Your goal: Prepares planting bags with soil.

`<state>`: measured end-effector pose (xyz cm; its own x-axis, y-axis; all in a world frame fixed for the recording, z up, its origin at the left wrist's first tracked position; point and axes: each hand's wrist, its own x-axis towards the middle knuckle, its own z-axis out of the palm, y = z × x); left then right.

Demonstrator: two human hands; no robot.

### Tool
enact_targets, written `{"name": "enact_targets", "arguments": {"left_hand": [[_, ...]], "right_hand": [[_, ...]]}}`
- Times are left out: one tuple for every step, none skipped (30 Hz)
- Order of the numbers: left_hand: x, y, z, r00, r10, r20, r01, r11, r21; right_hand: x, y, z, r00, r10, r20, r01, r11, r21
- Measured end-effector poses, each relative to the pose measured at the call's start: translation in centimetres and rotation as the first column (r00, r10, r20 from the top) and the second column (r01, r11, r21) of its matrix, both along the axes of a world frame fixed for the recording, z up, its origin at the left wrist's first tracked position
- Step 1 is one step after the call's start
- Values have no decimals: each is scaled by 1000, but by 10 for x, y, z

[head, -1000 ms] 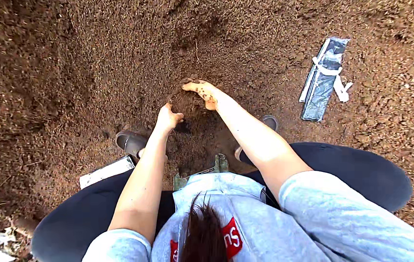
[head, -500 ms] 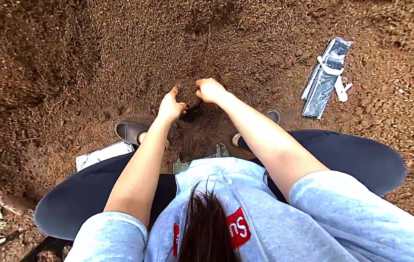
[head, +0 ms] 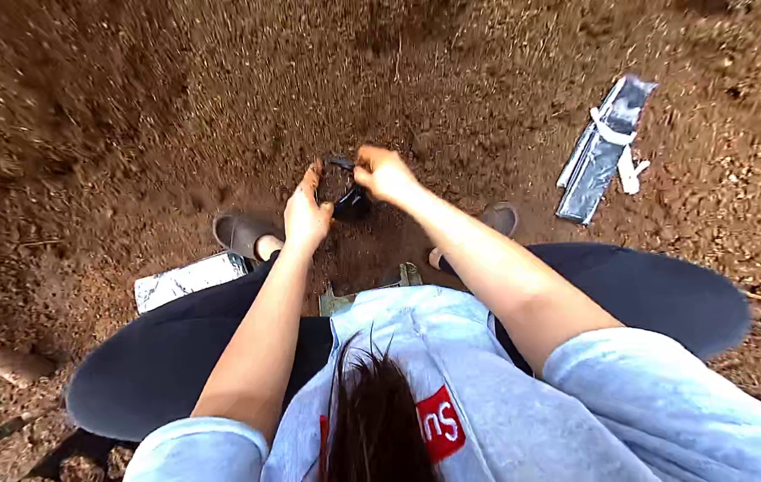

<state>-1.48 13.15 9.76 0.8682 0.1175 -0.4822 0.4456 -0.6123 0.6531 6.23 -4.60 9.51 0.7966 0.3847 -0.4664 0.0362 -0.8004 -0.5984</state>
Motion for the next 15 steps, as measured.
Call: {"name": "enact_targets", "arguments": {"left_hand": [[-1,-1,-13,999,-26,-35,28,999,45],[-3,-1,-22,997,-48,-67,52,996,70],[-1,-1,-22,996,-55,-76,61,995,81],[4,0,-16,997,-47,-64,52,996,75],[6,1,-8,999,-25,-42,28,998,51],[2,0,-3,1000,-2,-28,2,1000,21],[-5,1,1,1000,8,-28,-8,1000,3],[-6,1,-1,1000,3,-15,-3,1000,-4],[-2,2,-7,1000,-18,-3,18,1000,1],[0,3,-15,998,-53,-19,54,998,19],[-2,5,-23,995,-96,-37,97,995,38],[-3,6,-28,991,-126,-34,127,991,43],[-2,8,-28,986,-166,-24,167,985,36],[-2,11,-26,980,-201,4,201,980,12],[-2,15,-25,973,-226,48,227,974,-16]], "right_hand": [[-3,2,-15,999,17,-42,-19,999,-48],[-8,6,-23,996,35,-83,-43,994,-102],[-7,10,-20,995,54,-85,-66,988,-138],[-2,13,-8,995,78,-55,-85,984,-154],[2,13,4,994,105,-25,-107,982,-157],[1,10,10,993,115,-6,-115,984,-136],[-6,6,10,994,109,-3,-108,989,-104],[-6,4,6,995,98,2,-98,992,-74],[-2,3,-1,995,101,-7,-101,993,-66],[-1,2,-10,992,118,-45,-122,989,-85],[-4,1,-18,985,143,-96,-153,981,-116],[-4,0,-21,980,152,-130,-169,977,-132],[-3,-1,-19,980,140,-141,-159,978,-136],[-3,-2,-15,982,121,-143,-141,981,-135],[-4,-3,-13,984,110,-136,-128,984,-125]]}}
